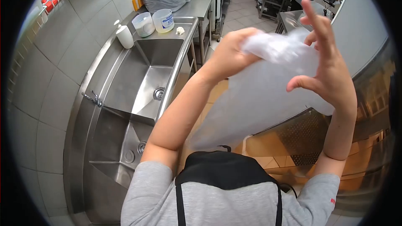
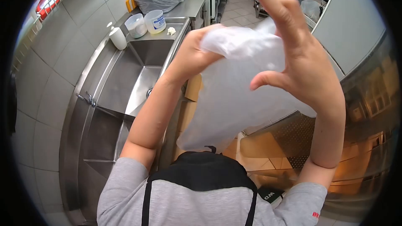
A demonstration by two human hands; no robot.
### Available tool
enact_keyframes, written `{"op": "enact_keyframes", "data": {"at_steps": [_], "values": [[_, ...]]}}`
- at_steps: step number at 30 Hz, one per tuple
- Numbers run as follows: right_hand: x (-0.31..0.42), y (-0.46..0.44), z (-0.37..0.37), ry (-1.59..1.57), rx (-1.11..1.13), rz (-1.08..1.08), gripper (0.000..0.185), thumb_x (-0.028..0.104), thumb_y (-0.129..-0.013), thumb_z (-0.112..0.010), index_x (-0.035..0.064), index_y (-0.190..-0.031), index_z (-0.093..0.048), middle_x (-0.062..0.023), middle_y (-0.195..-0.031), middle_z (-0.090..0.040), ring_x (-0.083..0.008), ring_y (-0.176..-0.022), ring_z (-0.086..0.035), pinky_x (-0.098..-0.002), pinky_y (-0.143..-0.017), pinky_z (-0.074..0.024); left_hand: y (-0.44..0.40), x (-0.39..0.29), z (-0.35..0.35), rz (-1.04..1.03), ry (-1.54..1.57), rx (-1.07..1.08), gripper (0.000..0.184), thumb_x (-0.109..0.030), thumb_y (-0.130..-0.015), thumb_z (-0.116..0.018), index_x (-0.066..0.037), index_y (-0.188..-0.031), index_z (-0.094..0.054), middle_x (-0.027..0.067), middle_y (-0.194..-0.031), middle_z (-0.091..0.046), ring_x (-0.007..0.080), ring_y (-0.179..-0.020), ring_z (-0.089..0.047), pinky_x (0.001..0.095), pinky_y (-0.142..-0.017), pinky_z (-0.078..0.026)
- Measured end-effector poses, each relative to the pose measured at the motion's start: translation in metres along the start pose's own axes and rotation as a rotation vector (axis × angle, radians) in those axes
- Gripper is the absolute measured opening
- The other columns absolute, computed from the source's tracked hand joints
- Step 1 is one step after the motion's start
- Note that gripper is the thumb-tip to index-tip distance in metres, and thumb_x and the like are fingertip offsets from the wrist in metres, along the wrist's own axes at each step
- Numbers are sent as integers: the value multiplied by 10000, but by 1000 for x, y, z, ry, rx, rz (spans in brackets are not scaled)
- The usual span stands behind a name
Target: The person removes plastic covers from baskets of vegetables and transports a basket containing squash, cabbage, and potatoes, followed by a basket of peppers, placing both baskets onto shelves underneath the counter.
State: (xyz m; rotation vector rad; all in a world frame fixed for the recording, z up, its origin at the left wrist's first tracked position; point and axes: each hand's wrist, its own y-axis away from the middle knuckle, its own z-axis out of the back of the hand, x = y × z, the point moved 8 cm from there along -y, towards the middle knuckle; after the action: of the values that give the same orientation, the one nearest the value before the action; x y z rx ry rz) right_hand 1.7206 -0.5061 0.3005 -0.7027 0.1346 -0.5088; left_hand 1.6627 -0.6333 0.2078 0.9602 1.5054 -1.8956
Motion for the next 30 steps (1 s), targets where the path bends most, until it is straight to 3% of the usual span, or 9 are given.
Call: {"op": "enact_keyframes", "data": {"at_steps": [4, 7, 13, 17, 21, 23, 26, 27, 30], "values": [[-58, 25, -45, 264, 334, -280, 793, 86, -600, -710, 125, -1314, -367, -84, -1176, -482, -252, -1055, -480, -355, -799, -417, 38, 17, 38, -20, -295, -211, 210, -64, -731, -635, 0, -925, -587, 66, -848, -594, 131, -799, -562, 241, -707, -432], [-24, 11, -22, 507, -32, 21, 748, 80, -602, -702, 145, -1286, -406, -83, -1235, -471, -258, -1155, -433, -391, -943, -328, 60, 11, 28, -39, -421, -196, 190, 15, -727, -561, 3, -916, -577, 46, -814, -583, 100, -765, -547, 228, -693, -424], [28, 50, -100, -394, 768, 397, 474, 57, -679, -613, 143, -1141, -552, -59, -977, -610, -229, -966, -569, -462, -1024, -227, 101, -15, -27, -7, 145, 644, 354, -121, -687, -687, -44, -1025, -617, 77, -854, -607, 194, -819, -581, 299, -754, -426], [20, 33, -55, -1026, 873, 571, 186, 68, -789, -527, 59, -941, -635, -73, -864, -624, -208, -827, -603, -460, -946, -348, 145, 172, -15, 467, 360, 107, 515, -377, -754, -658, -2, -1097, -577, 92, -996, -593, 214, -928, -547, 316, -864, -392], [-158, -9, -86, -519, 245, -283, 214, -3, -735, -542, -10, -943, -594, -114, -858, -616, -244, -764, -603, -315, -754, -469, 277, 288, -134, 953, 350, 233, 487, -366, -768, -639, -7, -1091, -580, 92, -1002, -592, 209, -933, -546, 315, -868, -390], [-215, 21, -132, 623, 51, -293, 569, 110, -695, -656, 108, -1230, -464, -127, -1153, -528, -275, -1071, -488, -436, -902, -361, 313, 295, -178, 1052, 425, 310, 473, -361, -774, -630, -9, -1087, -581, 92, -1005, -592, 206, -936, -545, 314, -871, -389], [-171, 61, -185, 229, 110, -154, 497, 194, -719, -635, 98, -1189, -505, -162, -1214, -464, -323, -1142, -420, -492, -943, -300, 337, 296, -161, 1144, 426, 341, 452, -352, -785, -617, -13, -1082, -584, 91, -1009, -591, 203, -940, -545, 314, -874, -387], [-186, 109, -253, 83, 843, -588, 423, 291, -759, -592, 91, -1131, -562, -193, -1244, -432, -331, -1145, -417, -526, -939, -291, 339, 299, -149, 1164, 401, 342, 446, -350, -788, -612, -14, -1080, -584, 91, -1010, -591, 201, -941, -544, 313, -875, -387], [-136, 213, -318, -205, 821, -445, 541, 533, -834, -425, 134, -1184, -532, -188, -1264, -413, -325, -1211, -338, -550, -983, -218, 326, 310, -138, 1184, 341, 325, 426, -341, -798, -598, -18, -1075, -586, 91, -1014, -590, 198, -945, -543, 312, -878, -385]]}}
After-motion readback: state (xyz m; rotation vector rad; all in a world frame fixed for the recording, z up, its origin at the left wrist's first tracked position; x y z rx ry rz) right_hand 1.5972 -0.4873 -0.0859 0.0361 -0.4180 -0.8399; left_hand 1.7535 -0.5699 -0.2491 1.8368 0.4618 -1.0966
